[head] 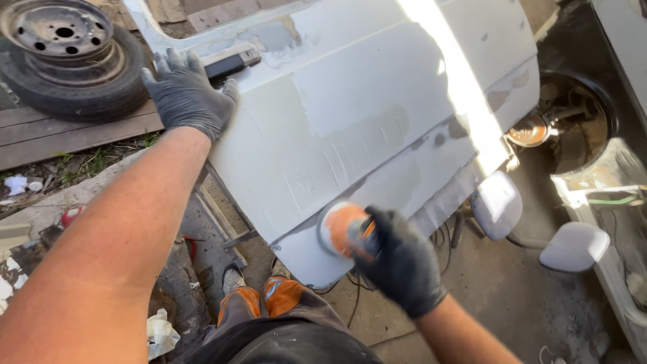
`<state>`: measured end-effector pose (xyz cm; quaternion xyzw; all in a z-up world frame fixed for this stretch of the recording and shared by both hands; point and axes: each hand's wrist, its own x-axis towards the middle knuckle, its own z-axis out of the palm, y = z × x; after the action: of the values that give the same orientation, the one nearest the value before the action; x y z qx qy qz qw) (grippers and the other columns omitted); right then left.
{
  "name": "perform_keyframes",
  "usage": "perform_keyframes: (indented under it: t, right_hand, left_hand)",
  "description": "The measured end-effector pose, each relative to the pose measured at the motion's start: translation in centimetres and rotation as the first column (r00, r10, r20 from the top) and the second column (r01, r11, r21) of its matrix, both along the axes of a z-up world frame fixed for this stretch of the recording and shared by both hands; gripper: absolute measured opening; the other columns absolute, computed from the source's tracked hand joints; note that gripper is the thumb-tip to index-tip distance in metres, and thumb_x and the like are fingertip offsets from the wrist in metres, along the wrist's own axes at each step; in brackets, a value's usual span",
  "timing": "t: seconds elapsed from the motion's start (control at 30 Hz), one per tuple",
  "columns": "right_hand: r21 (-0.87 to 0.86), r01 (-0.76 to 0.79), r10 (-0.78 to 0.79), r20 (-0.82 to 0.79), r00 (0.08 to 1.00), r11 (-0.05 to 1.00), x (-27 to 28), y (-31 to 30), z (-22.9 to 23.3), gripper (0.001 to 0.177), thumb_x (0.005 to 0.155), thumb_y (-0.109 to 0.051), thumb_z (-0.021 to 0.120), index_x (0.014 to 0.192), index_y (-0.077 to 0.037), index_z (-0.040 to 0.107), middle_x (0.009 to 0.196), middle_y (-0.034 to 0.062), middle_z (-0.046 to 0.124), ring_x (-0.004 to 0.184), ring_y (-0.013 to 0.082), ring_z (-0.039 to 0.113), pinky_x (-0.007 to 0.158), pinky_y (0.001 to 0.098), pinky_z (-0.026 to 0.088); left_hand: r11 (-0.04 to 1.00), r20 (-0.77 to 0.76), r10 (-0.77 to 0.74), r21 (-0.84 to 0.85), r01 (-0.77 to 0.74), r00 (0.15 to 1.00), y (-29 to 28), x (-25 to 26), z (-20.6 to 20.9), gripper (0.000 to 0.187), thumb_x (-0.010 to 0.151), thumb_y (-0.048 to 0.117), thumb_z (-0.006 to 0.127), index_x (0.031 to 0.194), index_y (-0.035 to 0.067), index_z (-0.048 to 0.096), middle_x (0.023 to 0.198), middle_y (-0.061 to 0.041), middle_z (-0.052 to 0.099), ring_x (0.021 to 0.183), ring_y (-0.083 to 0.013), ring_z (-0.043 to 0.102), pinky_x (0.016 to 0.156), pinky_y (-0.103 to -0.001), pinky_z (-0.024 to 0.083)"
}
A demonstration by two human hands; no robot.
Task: The person uses an orbital sander to smooth the surface of a white car door. They move the sander across the door panel in a consistent pattern while holding the door handle with the other hand.
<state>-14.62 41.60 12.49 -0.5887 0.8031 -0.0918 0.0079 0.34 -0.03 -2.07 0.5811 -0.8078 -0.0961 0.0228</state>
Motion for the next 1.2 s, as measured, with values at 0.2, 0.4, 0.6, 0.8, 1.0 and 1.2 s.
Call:
perform_keyframes:
  t: [0.2, 0.4, 0.6, 0.8, 1.0, 1.2]
  right_hand:
    - [0.173, 0.124, -0.111, -0.082, 0.99, 0.977, -2.6, 0.2, -1.1, 0.082, 0.085, -0.065, 0.078, 0.144, -0.01, 0.061, 0.115, 0.0143, 0.071, 0.087, 0.0376, 0.07, 0.071, 0.0503, 0.059]
    - [0.171, 0.005, 0.004, -0.054, 0.999, 0.985, 4.1, 0.0, 0.3, 0.071, 0.083, -0.056, 0.083, 0.14, -0.022, 0.059, 0.105, 0.0054, 0.064, 0.08, 0.0336, 0.067, 0.054, 0.0485, 0.056]
    - [0.163, 0.344, -0.365, 0.119, 0.923, 0.925, -6.2, 2.4, -0.4, 0.072, 0.066, -0.038, 0.093, 0.131, -0.021, 0.067, 0.12, 0.0034, 0.076, 0.103, 0.0302, 0.073, 0.093, 0.0414, 0.057]
    - [0.117, 0.055, -0.058, 0.023, 0.998, 0.992, 4.3, 0.4, 0.5, 0.059, 0.075, -0.034, 0.085, 0.128, -0.021, 0.063, 0.098, 0.0047, 0.063, 0.073, 0.0363, 0.065, 0.058, 0.05, 0.056]
    - [0.135, 0.204, -0.21, 0.033, 0.977, 0.97, -1.3, 2.9, -0.6, 0.069, 0.072, -0.051, 0.092, 0.128, -0.024, 0.063, 0.112, 0.0026, 0.071, 0.092, 0.0361, 0.073, 0.075, 0.0537, 0.06]
    - [0.186, 0.065, -0.068, 0.011, 0.998, 0.98, 2.9, -0.1, 0.6, 0.063, 0.081, -0.051, 0.085, 0.13, -0.022, 0.061, 0.106, 0.003, 0.065, 0.077, 0.033, 0.068, 0.059, 0.0502, 0.058]
  left_hand:
    - [0.999, -0.011, 0.0, -0.048, 0.0, 1.0, -0.5, -0.3, -1.0, 0.101, 0.095, 0.075, 0.041, 0.168, 0.005, 0.045, 0.173, -0.029, 0.039, 0.159, -0.048, 0.029, 0.123, -0.069, 0.014]
    - [0.997, -0.025, -0.01, -0.071, 0.008, 1.0, -0.4, 0.0, -1.2, 0.102, 0.096, 0.076, 0.042, 0.168, 0.005, 0.047, 0.173, -0.032, 0.039, 0.16, -0.0464, 0.031, 0.123, -0.069, 0.013]
    - [1.0, -0.011, -0.009, 0.021, 0.009, 1.0, -0.3, -0.4, -0.2, 0.102, 0.096, 0.073, 0.039, 0.171, 0.004, 0.038, 0.176, -0.032, 0.031, 0.16, -0.0508, 0.027, 0.125, -0.069, 0.011]
    - [0.998, -0.004, -0.002, -0.055, 0.002, 1.0, -0.4, -0.2, -0.7, 0.103, 0.097, 0.079, 0.039, 0.168, 0.005, 0.046, 0.173, -0.031, 0.038, 0.158, -0.048, 0.033, 0.123, -0.069, 0.014]
    - [0.999, 0.03, -0.009, 0.041, 0.008, 0.999, -0.1, 0.2, 0.7, 0.103, 0.098, 0.075, 0.032, 0.173, 0.005, 0.032, 0.177, -0.032, 0.029, 0.162, -0.053, 0.026, 0.126, -0.071, 0.011]
    - [1.0, -0.021, 0.005, -0.026, -0.005, 1.0, -0.5, -0.1, -0.8, 0.102, 0.096, 0.077, 0.04, 0.169, 0.007, 0.043, 0.175, -0.027, 0.035, 0.159, -0.0499, 0.029, 0.123, -0.07, 0.015]
